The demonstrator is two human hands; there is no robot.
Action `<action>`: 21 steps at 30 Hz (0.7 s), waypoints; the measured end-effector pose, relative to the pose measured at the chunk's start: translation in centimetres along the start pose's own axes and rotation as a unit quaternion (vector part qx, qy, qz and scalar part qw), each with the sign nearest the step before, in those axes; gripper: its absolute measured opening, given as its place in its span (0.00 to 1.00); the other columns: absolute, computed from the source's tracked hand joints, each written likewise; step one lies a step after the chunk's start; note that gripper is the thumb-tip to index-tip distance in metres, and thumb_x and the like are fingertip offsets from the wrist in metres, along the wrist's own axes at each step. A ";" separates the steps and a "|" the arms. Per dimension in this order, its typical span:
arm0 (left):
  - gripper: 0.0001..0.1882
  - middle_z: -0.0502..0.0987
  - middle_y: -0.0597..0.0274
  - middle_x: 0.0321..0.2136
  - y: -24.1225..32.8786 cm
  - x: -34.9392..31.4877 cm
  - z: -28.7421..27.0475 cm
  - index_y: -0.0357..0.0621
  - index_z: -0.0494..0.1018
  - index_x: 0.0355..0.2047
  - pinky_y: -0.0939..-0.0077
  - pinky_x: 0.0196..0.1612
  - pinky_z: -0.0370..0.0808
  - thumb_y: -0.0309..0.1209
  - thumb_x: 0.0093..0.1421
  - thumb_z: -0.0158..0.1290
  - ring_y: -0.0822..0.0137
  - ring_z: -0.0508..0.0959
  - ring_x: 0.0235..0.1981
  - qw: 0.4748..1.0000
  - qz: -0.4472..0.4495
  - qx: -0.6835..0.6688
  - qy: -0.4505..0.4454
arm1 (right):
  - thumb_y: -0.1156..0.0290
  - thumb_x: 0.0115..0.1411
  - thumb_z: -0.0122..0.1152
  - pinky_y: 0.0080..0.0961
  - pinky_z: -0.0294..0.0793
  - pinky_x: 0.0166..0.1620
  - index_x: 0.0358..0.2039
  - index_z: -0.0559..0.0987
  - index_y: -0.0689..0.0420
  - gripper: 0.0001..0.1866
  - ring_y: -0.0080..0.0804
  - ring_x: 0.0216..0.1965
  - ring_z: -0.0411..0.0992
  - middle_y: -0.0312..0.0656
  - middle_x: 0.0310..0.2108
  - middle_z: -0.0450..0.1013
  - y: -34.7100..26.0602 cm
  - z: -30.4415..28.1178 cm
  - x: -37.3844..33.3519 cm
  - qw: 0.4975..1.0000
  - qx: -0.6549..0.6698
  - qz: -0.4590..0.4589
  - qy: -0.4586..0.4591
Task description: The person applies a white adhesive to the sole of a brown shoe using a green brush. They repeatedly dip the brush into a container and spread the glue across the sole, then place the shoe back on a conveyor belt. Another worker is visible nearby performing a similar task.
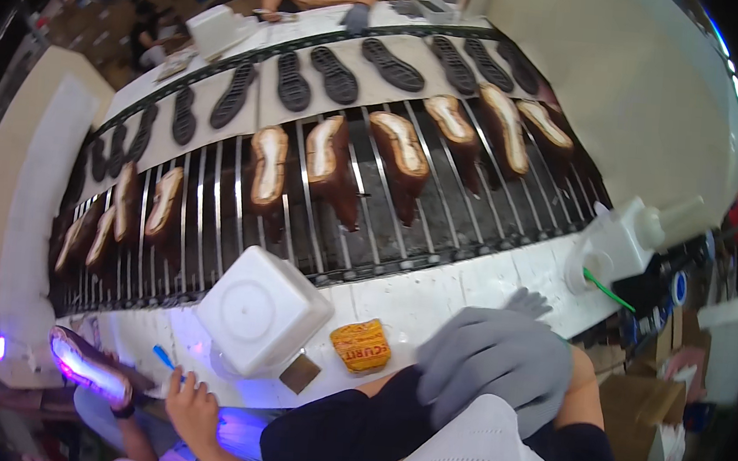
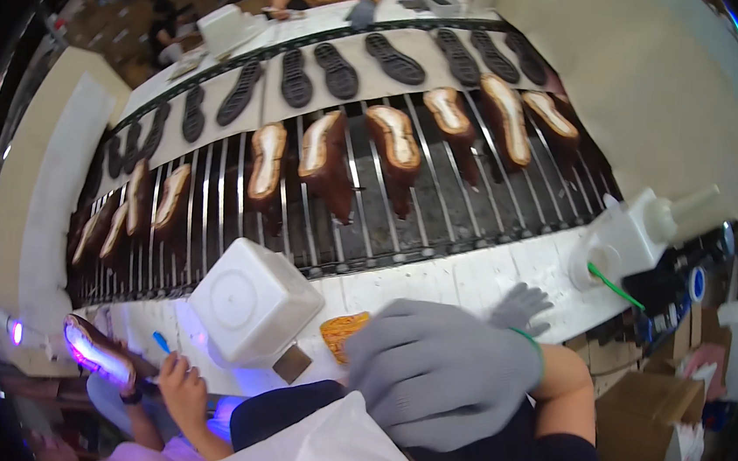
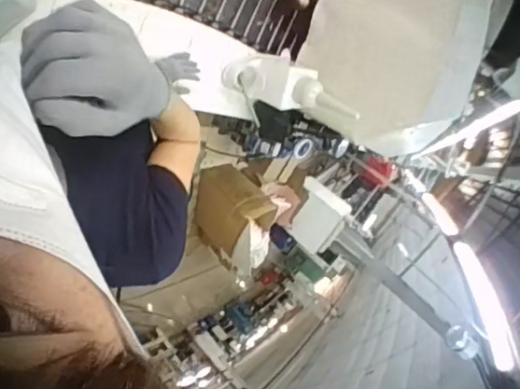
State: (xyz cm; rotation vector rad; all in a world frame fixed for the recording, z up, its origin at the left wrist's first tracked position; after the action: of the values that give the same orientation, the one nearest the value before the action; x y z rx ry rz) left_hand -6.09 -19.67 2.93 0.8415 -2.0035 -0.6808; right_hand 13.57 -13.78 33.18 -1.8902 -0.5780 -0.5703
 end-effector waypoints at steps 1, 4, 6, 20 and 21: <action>0.21 0.74 0.55 0.52 0.2 -0.1 -0.1 0.42 0.71 0.55 0.62 0.69 0.55 0.39 0.65 0.48 0.56 0.69 0.57 1.000 -0.002 -0.004 -0.002 | 0.67 0.59 0.56 0.40 0.73 0.47 0.30 0.82 0.59 0.10 0.44 0.40 0.76 0.42 0.34 0.78 -0.1 -0.9 -0.8 1.000 -0.008 0.024 0.017; 0.21 0.75 0.56 0.51 0.0 0.0 -0.5 0.41 0.71 0.54 0.63 0.69 0.55 0.39 0.65 0.48 0.56 0.70 0.57 1.000 -0.007 -0.007 0.000 | 0.64 0.62 0.58 0.37 0.74 0.47 0.31 0.85 0.59 0.13 0.42 0.38 0.77 0.43 0.36 0.80 -0.2 -3.4 -4.8 0.990 -0.025 0.091 0.100; 0.21 0.75 0.56 0.51 -0.5 0.5 -0.8 0.41 0.71 0.54 0.63 0.69 0.55 0.38 0.66 0.47 0.57 0.70 0.56 1.000 -0.012 0.000 0.008 | 0.64 0.63 0.58 0.37 0.75 0.45 0.32 0.86 0.61 0.14 0.42 0.37 0.77 0.44 0.36 0.80 -0.2 -3.5 -6.6 0.995 0.017 0.097 0.011; 0.19 0.78 0.50 0.40 -4.9 4.3 -0.8 0.39 0.76 0.45 0.58 0.59 0.64 0.42 0.62 0.51 0.50 0.73 0.47 0.997 -0.064 -0.041 0.029 | 0.61 0.66 0.57 0.35 0.74 0.47 0.41 0.85 0.60 0.16 0.37 0.41 0.75 0.41 0.39 0.79 -9.4 -4.2 -13.5 0.989 0.000 0.065 -0.129; 0.20 0.77 0.49 0.41 -4.3 4.4 -0.6 0.40 0.76 0.46 0.57 0.57 0.65 0.43 0.63 0.51 0.49 0.72 0.47 0.997 -0.067 -0.025 0.022 | 0.61 0.65 0.59 0.35 0.74 0.47 0.43 0.85 0.59 0.16 0.37 0.42 0.75 0.41 0.40 0.79 -10.6 -4.2 -14.5 0.988 0.000 0.055 -0.147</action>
State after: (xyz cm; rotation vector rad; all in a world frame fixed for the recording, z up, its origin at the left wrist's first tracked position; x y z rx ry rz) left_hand -6.11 -25.84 2.35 0.9600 -1.8960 -0.7785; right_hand -4.75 -15.88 33.10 -2.0071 -0.6581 -0.2194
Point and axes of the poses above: each hand's wrist, its own x-axis towards the middle knuckle, its own z-axis out of the palm, y = z × x, the point moved 10 cm from there along x, towards the middle knuckle
